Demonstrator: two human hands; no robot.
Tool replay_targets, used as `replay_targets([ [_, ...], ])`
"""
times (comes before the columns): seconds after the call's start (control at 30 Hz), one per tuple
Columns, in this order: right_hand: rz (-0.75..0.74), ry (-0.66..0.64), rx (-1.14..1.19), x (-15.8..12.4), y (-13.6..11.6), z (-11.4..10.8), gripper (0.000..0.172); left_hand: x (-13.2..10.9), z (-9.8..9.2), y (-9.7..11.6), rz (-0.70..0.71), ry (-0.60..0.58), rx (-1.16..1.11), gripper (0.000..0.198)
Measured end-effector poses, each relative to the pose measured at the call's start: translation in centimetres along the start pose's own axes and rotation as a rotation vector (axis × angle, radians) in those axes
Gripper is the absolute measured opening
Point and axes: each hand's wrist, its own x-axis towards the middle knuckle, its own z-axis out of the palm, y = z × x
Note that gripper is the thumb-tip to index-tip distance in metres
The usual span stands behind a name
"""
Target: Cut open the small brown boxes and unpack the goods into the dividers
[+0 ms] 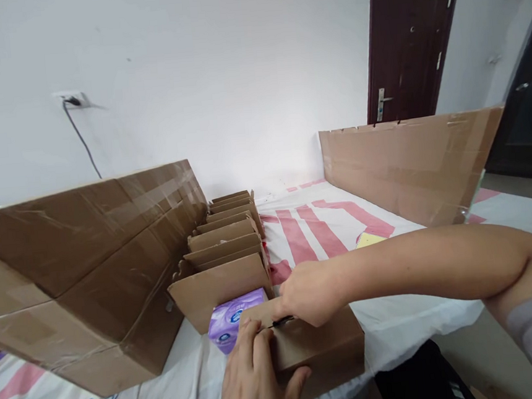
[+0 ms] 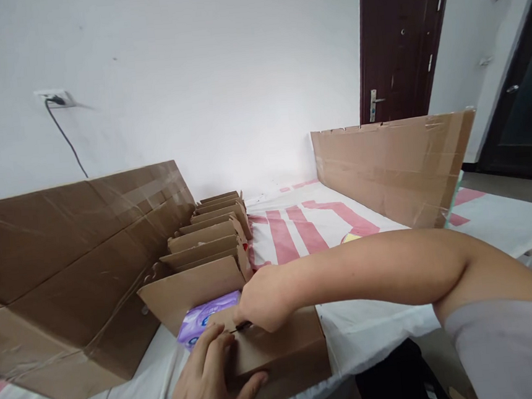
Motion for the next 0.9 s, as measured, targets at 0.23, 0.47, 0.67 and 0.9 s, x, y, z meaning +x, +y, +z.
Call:
replay_targets([
  [0.23, -0.019, -0.228, -0.121, -0.5, 0.2, -1.1, 0.045, 0.0, 0.0, 0.6, -0.026, -0.039, -0.070, 0.042],
  [0.47, -0.013, -0.189, -0.114, -1.2, 0.2, -0.5, 0.043, 0.1, 0.3, 1.1, -0.037, -0.043, -0.095, 0.039],
  [0.67, 0.082, -0.236, -0.115, -3.5, 1.3, 0.2, 0.042, 0.2, 0.1, 1.4, -0.041, -0.029, -0.090, 0.036],
  [0.9, 0.226, 0.153, 0.291, -10.1, 5.1, 3.3, 0.042, 0.6, -0.7, 1.5, -0.116, 0.117, -0.071, 0.046],
])
